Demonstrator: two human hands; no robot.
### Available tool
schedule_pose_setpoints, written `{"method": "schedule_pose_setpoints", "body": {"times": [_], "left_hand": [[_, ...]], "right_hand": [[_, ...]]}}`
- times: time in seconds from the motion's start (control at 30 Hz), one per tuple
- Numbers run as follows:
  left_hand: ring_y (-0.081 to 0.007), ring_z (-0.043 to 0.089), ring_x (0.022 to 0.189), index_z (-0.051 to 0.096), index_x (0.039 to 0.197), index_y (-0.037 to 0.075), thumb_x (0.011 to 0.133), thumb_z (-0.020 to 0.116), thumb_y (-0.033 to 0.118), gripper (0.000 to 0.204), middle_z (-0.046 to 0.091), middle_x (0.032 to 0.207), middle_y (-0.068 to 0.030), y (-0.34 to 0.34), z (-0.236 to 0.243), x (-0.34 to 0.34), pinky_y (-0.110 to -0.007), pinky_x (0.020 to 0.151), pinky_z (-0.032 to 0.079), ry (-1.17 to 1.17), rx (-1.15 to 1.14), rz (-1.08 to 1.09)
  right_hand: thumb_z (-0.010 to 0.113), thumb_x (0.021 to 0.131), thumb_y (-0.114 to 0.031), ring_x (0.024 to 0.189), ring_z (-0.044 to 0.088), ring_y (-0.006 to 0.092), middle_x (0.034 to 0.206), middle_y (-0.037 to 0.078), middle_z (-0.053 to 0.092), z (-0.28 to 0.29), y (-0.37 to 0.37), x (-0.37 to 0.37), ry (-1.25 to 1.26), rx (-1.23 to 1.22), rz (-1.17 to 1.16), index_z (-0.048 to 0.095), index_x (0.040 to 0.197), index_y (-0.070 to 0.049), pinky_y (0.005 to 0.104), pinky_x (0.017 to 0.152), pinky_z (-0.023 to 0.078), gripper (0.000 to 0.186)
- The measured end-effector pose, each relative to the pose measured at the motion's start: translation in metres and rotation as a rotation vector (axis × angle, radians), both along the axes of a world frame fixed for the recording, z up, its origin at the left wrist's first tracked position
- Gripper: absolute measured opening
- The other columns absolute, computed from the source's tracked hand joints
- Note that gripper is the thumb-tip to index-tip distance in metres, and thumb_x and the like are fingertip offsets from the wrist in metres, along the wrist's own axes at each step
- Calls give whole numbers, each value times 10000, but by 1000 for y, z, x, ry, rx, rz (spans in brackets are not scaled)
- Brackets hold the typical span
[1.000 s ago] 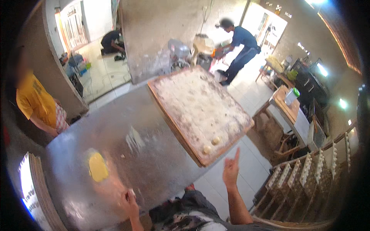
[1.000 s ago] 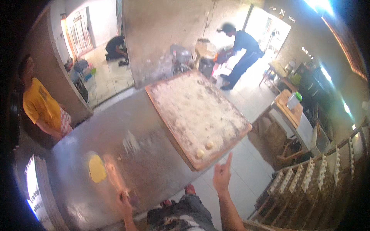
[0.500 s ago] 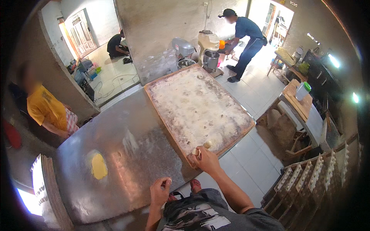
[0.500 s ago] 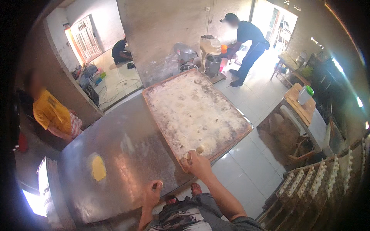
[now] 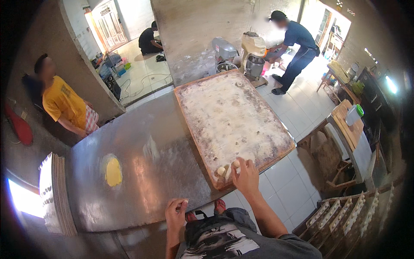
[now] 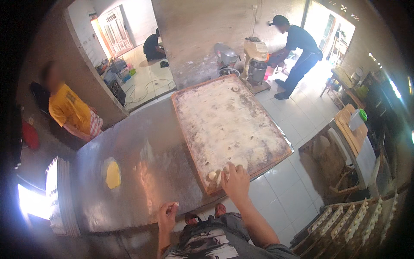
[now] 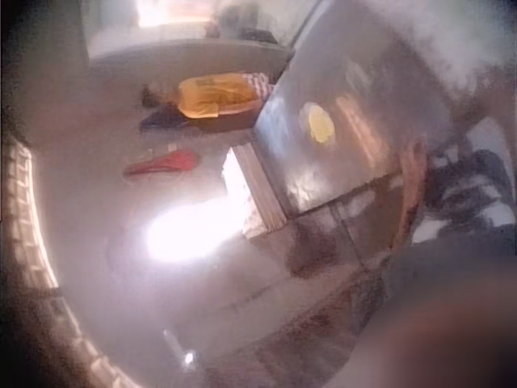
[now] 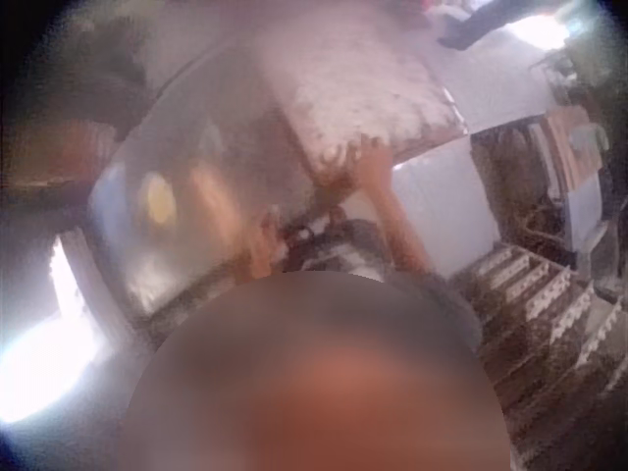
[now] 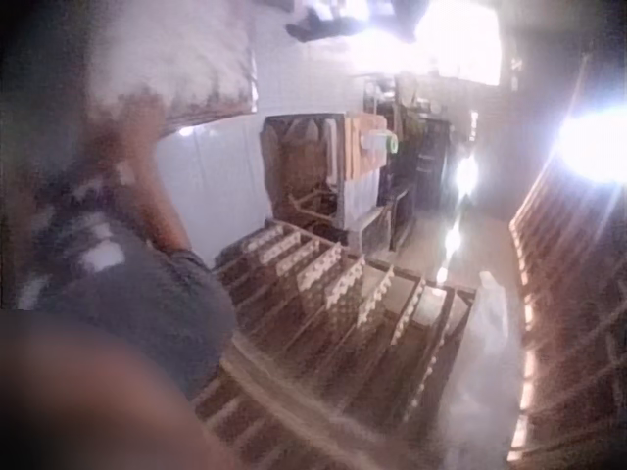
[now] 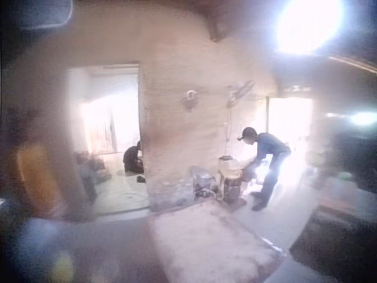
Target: The person rolls small pieces of dough into balls and places them on a floured wooden board. They then lift the board and place it onto a multi-tiered wooden rack. The person continues to roll more dough balls and arrange them on the board.
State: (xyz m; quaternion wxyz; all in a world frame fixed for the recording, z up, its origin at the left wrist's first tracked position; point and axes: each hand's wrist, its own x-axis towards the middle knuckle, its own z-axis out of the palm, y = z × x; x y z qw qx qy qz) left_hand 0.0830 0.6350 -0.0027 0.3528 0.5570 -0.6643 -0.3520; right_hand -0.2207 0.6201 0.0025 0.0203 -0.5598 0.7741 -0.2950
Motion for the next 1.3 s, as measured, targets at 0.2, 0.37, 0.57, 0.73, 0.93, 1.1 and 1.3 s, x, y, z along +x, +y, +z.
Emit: {"method": "schedule_pose_setpoints", "body": {"times": [0.2,0.37,0.57,0.73,0.93,1.1,1.3], "left_hand": [[-153,658,894,778,1065,44,929,763,123,158,720,1013,-90,-15,16,-23,-280,784,530,286,280,-65],[-157,661,886,781,1060,42,898,793,135,187,720,997,-89,-22,40,-40,-281,776,525,388,258,-108],[-169,661,840,640,1145,27,859,836,234,403,670,888,-84,-29,46,3,-322,744,526,51,307,-10],[-182,674,881,574,1272,53,920,775,286,468,671,918,-84,-50,42,75,-355,750,526,-105,485,-105],[-166,627,816,634,1263,71,990,693,278,348,676,914,-87,-16,20,181,-333,766,513,138,420,11],[-149,637,828,684,1162,52,1010,645,195,212,682,912,-49,3,-9,228,-324,772,517,212,485,101],[-121,623,828,684,1136,38,1027,598,115,159,666,899,-36,-2,-25,257,-296,763,515,457,450,254]], "right_hand": [[681,952,-141,840,637,304,964,132,627,-10,-18,-6,-448,-115,153,600,1157,-66,413,705,514,234],[519,1080,-222,815,630,122,952,40,647,8,7,69,-1566,286,428,607,1290,-14,287,701,518,309],[459,1116,-275,807,643,116,983,45,685,29,10,153,-1627,372,352,635,1261,-27,276,705,532,336],[626,1011,-301,974,631,237,987,90,648,-13,0,181,-657,283,421,703,1142,-58,431,855,502,286],[689,903,-296,1390,409,484,1521,304,410,-40,-64,214,345,-4,474,626,1352,-93,617,1166,271,497],[599,954,-305,1431,341,532,1529,344,381,-87,-41,245,5,213,696,500,1459,-31,586,1209,242,583],[579,957,-286,1413,377,513,1477,323,457,-48,-84,227,139,194,372,515,1442,-25,593,1182,295,555]]}}
